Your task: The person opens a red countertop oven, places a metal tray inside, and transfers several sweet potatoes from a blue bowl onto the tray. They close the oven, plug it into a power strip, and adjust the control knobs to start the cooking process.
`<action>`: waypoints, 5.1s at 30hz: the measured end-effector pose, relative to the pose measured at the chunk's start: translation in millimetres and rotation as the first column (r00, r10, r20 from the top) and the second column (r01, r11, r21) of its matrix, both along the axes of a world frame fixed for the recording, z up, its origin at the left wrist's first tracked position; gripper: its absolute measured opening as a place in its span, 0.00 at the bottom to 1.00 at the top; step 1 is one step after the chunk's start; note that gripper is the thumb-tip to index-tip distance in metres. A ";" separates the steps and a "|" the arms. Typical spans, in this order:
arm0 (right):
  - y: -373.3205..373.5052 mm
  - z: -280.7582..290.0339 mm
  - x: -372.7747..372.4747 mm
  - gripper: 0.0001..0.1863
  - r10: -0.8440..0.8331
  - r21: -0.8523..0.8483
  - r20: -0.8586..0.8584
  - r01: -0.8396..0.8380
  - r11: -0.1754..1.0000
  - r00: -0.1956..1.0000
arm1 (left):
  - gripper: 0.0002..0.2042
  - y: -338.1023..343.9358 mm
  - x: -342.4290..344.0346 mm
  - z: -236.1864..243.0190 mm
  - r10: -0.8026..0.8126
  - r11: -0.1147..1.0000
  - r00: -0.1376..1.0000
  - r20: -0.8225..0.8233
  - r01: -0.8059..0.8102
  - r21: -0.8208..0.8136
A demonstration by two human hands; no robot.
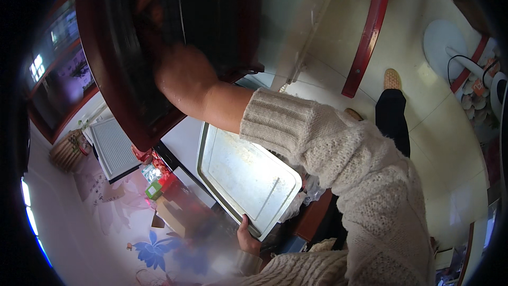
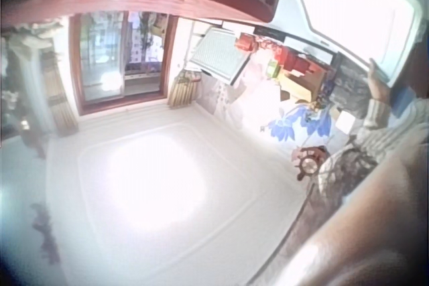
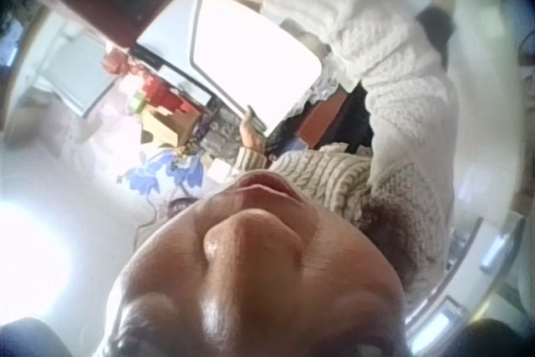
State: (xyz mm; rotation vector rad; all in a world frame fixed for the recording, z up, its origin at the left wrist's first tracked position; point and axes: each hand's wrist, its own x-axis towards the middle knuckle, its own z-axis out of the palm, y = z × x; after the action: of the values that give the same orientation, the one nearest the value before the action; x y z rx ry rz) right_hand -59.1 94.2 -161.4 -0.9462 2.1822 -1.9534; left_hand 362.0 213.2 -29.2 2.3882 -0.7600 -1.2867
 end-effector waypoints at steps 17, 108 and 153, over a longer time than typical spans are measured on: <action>-45.6 19.4 -122.4 0.32 -0.381 0.155 0.088 0.366 0.918 0.920 | 0.23 -10.6 44.1 -8.3 0.005 0.999 0.990 -0.139 0.000 0.042; 237.0 -159.4 50.6 0.19 -0.357 0.190 0.904 0.530 0.827 0.233 | 0.23 -13.1 153.7 -16.7 -0.150 0.989 0.946 -0.288 0.145 -0.039; 281.8 -113.6 205.2 0.17 0.389 0.599 0.591 -0.707 0.376 0.707 | 0.19 14.3 139.4 -17.4 0.050 0.994 0.925 -0.377 -0.081 -0.067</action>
State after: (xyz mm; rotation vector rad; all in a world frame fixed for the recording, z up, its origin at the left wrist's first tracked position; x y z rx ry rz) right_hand 146.1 376.0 -275.0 -0.8718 1.8013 -0.5866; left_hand 501.4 227.5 -46.6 1.9956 -0.5978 -1.5867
